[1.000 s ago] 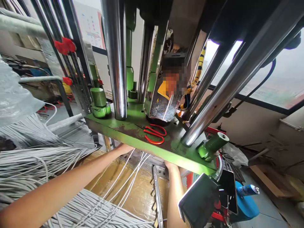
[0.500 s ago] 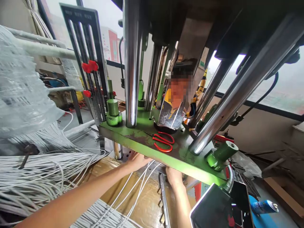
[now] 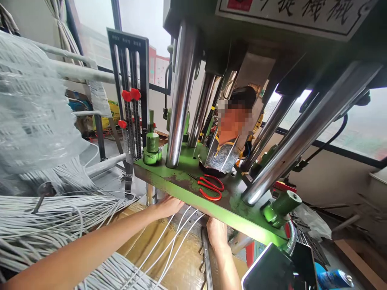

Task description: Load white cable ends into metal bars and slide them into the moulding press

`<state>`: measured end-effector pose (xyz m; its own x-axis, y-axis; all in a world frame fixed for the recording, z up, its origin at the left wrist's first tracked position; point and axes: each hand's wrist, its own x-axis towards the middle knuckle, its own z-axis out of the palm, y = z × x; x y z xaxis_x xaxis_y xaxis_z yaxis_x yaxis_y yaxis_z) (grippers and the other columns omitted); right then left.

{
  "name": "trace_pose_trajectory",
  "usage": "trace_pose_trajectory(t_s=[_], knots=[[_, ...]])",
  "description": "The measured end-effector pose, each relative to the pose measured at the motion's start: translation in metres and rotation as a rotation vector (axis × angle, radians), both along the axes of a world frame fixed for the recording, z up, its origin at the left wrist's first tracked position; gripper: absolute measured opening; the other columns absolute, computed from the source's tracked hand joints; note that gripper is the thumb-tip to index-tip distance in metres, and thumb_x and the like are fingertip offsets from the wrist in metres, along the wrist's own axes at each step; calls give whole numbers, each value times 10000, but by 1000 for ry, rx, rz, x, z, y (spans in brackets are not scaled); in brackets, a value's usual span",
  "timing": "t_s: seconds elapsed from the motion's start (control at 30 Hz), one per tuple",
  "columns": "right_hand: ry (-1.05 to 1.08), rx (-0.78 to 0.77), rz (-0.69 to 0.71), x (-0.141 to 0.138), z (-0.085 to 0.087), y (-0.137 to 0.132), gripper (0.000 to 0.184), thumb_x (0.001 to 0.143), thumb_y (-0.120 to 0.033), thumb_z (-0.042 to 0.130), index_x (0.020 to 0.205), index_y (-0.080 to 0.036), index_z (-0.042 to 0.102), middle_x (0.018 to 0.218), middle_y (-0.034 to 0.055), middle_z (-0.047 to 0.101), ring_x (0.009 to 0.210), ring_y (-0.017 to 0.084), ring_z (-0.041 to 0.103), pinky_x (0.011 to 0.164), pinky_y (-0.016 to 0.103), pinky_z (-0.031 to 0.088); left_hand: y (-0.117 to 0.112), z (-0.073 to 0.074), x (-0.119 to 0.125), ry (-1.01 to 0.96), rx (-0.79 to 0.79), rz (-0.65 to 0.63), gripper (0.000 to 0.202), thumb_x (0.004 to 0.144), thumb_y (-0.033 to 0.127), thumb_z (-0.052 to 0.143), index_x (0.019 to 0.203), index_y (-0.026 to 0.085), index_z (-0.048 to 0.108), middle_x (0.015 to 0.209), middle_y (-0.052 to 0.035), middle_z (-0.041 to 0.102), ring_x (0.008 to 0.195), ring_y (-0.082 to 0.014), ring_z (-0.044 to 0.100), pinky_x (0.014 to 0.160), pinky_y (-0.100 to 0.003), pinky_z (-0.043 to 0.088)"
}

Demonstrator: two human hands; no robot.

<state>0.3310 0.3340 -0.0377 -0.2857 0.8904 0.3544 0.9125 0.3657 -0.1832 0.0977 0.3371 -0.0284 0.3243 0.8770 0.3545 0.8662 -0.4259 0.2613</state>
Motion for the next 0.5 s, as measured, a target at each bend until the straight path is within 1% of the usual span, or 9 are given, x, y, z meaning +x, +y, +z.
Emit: trace_pose_trajectory(t_s=[0.07, 0.13, 0.2, 0.3, 0.4, 0.5], knots=[[-49, -18, 24, 2, -1, -4, 459, 839, -37, 356, 1163, -163, 656, 1141, 125, 677, 1101, 263, 588, 976, 406, 428, 0, -3, -6, 29, -11, -31, 290, 870, 123, 407, 847, 185, 690, 879, -99, 708, 893, -259, 638, 866, -385, 472], [-80, -33, 39, 0, -1, -6, 483, 832, -29, 367, 1196, -181, 647, 1133, 129, 681, 1094, 272, 591, 985, 423, 414, 1, -6, -8, 61, -27, -59, 279, 839, 100, 419, 817, 173, 688, 831, -109, 701, 851, -274, 640, 821, -390, 477], [-95, -42, 35, -3, 0, -7, 487, 827, -24, 367, 1198, -169, 647, 1110, 144, 687, 1078, 281, 598, 983, 433, 411, 3, -8, -7, 80, -46, -71, 267, 808, 85, 429, 793, 165, 683, 768, -107, 688, 773, -273, 638, 753, -377, 481], [-90, -48, 15, 0, 1, -7, 489, 817, -6, 352, 1173, -148, 656, 1120, 139, 686, 1083, 264, 595, 979, 397, 415, 5, -8, -5, 84, -68, -75, 279, 797, 72, 422, 773, 174, 681, 697, -83, 672, 674, -247, 624, 697, -352, 476], [-72, -41, -7, 6, 2, -7, 471, 837, -15, 320, 1131, -135, 668, 1109, 128, 691, 1068, 245, 603, 960, 357, 431, 3, -3, -2, 74, -74, -77, 287, 807, 71, 427, 742, 179, 685, 681, -69, 672, 668, -234, 624, 728, -347, 474], [-83, -44, 20, 9, 2, -7, 467, 833, -21, 345, 1138, -165, 668, 1115, 101, 698, 1070, 234, 608, 954, 321, 430, -5, 4, 9, 38, -55, -61, 284, 872, 147, 431, 814, 176, 707, 795, -87, 702, 780, -250, 640, 818, -376, 468]])
